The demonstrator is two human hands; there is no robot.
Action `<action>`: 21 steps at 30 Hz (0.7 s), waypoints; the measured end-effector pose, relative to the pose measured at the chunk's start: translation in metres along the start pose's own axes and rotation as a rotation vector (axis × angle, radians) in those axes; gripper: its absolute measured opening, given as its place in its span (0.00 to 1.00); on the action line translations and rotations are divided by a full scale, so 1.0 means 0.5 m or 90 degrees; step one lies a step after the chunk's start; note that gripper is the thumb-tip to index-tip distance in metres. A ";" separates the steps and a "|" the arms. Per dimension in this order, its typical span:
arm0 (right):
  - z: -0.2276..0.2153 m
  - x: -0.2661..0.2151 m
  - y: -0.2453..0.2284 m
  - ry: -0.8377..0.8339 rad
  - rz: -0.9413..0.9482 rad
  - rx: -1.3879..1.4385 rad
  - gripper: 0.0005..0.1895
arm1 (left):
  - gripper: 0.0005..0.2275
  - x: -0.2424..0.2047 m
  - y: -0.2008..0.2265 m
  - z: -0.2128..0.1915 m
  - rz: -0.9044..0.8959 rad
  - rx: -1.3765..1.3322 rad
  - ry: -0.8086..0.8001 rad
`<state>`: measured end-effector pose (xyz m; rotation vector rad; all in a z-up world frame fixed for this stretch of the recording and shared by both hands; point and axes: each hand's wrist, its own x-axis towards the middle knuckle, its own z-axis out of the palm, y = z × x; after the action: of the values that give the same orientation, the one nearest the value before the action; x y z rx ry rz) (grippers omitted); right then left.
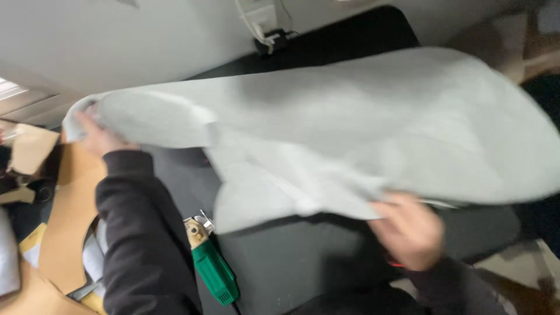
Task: The person uses a green electric fabric cutter to cut a piece of light gray fabric on a black table. They place a brown cardboard pattern on the fabric and trace its outline with a blue pen. The person continues to cut the fabric along the traced lines and stacks the cut pieces.
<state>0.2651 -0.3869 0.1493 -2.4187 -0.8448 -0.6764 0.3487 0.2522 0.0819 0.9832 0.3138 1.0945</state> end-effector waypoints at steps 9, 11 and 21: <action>0.119 0.049 -0.029 -0.213 0.026 0.308 0.26 | 0.19 -0.440 0.126 0.011 -0.279 0.424 -0.021; 0.065 0.000 0.083 -0.287 0.172 0.374 0.26 | 0.17 -0.623 0.141 0.011 -0.340 0.347 -0.018; 0.038 -0.235 0.694 -0.092 0.347 -0.028 0.28 | 0.33 -1.038 -0.207 0.186 -0.736 0.247 -0.435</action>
<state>0.4218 -0.6657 -0.0305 -2.5911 -0.1925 -0.3144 0.2300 -0.2491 -0.0706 1.1902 0.4436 -0.3749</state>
